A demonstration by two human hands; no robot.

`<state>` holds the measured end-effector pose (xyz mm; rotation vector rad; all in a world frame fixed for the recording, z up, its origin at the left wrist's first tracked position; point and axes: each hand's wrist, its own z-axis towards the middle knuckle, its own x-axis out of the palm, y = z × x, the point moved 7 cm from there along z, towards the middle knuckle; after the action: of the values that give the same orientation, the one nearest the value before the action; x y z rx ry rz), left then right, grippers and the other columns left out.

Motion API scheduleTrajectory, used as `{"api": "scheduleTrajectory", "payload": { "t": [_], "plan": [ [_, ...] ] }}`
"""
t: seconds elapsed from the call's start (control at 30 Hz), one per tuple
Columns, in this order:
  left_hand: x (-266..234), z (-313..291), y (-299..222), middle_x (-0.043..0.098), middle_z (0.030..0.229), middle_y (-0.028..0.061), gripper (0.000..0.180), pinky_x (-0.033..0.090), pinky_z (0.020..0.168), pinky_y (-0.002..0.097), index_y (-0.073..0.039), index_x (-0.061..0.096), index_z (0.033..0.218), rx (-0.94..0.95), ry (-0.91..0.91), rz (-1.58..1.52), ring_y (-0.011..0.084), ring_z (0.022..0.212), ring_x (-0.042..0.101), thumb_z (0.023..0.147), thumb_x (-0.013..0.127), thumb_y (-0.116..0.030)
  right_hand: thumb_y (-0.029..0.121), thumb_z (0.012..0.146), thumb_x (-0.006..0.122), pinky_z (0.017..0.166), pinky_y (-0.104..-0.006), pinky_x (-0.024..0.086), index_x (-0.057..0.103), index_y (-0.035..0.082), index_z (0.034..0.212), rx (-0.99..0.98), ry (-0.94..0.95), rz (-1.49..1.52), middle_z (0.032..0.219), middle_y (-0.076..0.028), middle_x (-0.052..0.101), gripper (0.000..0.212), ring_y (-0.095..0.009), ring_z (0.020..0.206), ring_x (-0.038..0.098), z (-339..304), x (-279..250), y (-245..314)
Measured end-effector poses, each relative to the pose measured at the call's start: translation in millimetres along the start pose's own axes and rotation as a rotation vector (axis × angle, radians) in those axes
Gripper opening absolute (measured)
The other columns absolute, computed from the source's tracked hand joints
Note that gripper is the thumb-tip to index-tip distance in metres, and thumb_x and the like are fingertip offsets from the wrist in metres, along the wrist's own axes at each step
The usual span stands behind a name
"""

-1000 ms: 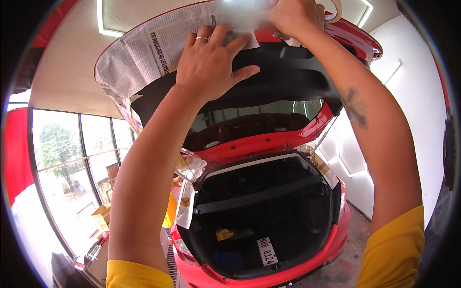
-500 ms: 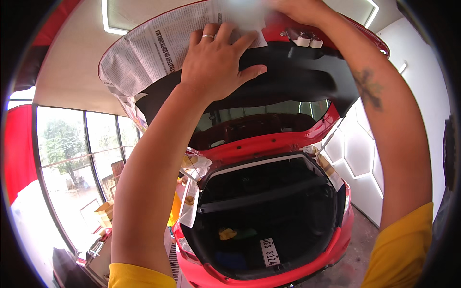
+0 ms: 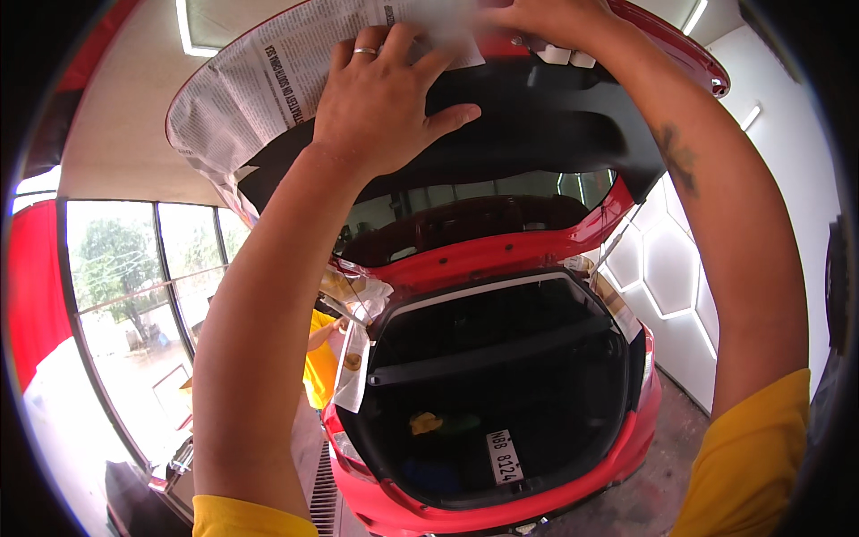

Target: The person tapes newspaper sheets to the open trunk lid and rear window of a red car using masking tape. They smooth the paper to ensure it adheres securely to the vehicle's surface.

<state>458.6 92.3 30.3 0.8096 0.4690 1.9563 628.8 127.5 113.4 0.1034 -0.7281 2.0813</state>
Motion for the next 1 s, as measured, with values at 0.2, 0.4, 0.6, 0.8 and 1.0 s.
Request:
{"api": "scheduleTrajectory", "payload": {
  "t": [0.2, 0.4, 0.6, 0.8, 1.0],
  "plan": [
    [1.2, -16.3, 3.3, 0.049, 0.154, 0.0122, 0.073, 0.032, 0.122, 0.0547, -0.031, 0.049, 0.156, -0.021, 0.094, 0.042, 0.038, 0.144, 0.044, 0.094, 0.066, -0.066, 0.047, 0.074, 0.088, 0.095, -0.0506, 0.053, 0.069, 0.003, 0.114, 0.005, -0.017, -0.099, 0.104, -0.024, 0.073, 0.062, -0.041, 0.105, 0.07, 4.9, 2.3, 20.3],
    [-19.2, -47.1, -106.3, 0.04, 0.163, 0.0186, 0.075, 0.026, 0.123, 0.0636, -0.025, 0.052, 0.154, -0.003, 0.115, -0.288, 0.0393, 0.153, 0.035, 0.086, 0.077, -0.042, 0.04, 0.078, 0.087, 0.097, -0.0495, 0.051, 0.07, 0.006, 0.119, 0.063, -0.13, -0.232, 0.109, -0.021, 0.073, 0.057, -0.038, 0.106, 0.069, -18.4, -29.8, -10.0],
    [-116.0, -221.4, -161.2, 0.062, 0.137, 0.0174, 0.046, 0.038, 0.118, 0.0568, -0.013, 0.072, 0.129, 0.06, 0.463, -0.906, 0.0383, 0.141, 0.05, 0.092, 0.072, -0.04, 0.015, 0.1, 0.069, 0.097, -0.039, 0.049, 0.059, -0.002, 0.128, 0.211, -0.346, 0.348, 0.117, -0.014, 0.061, 0.035, -0.024, 0.109, 0.061, -157.1, -130.1, 59.7],
    [-186.8, -456.7, -183.0, 0.072, 0.112, 0.0151, 0.041, 0.054, 0.092, 0.0427, -0.005, 0.072, 0.128, -0.83, 0.834, -1.4, 0.0318, 0.109, 0.068, 0.093, 0.079, -0.027, 0.019, 0.09, 0.074, 0.092, -0.0461, 0.052, 0.056, 0.002, 0.13, 1.243, 1.074, 0.64, 0.106, -0.016, 0.067, 0.046, -0.033, 0.103, 0.067, -570.8, -190.5, 265.8],
    [-425.8, -807.2, -310.1, 0.052, 0.155, 0.0274, 0.068, 0.038, 0.121, 0.0559, -0.013, 0.06, 0.149, -2.016, 1.651, -1.235, 0.037, 0.145, 0.05, 0.092, 0.078, -0.044, 0.029, 0.088, 0.077, 0.09, -0.0527, 0.059, 0.046, 0.008, 0.148, 1.206, 1.728, 0.897, 0.121, -0.03, 0.071, 0.071, -0.046, 0.104, 0.072, -717.1, -259.3, 452.8]
  ]
}}
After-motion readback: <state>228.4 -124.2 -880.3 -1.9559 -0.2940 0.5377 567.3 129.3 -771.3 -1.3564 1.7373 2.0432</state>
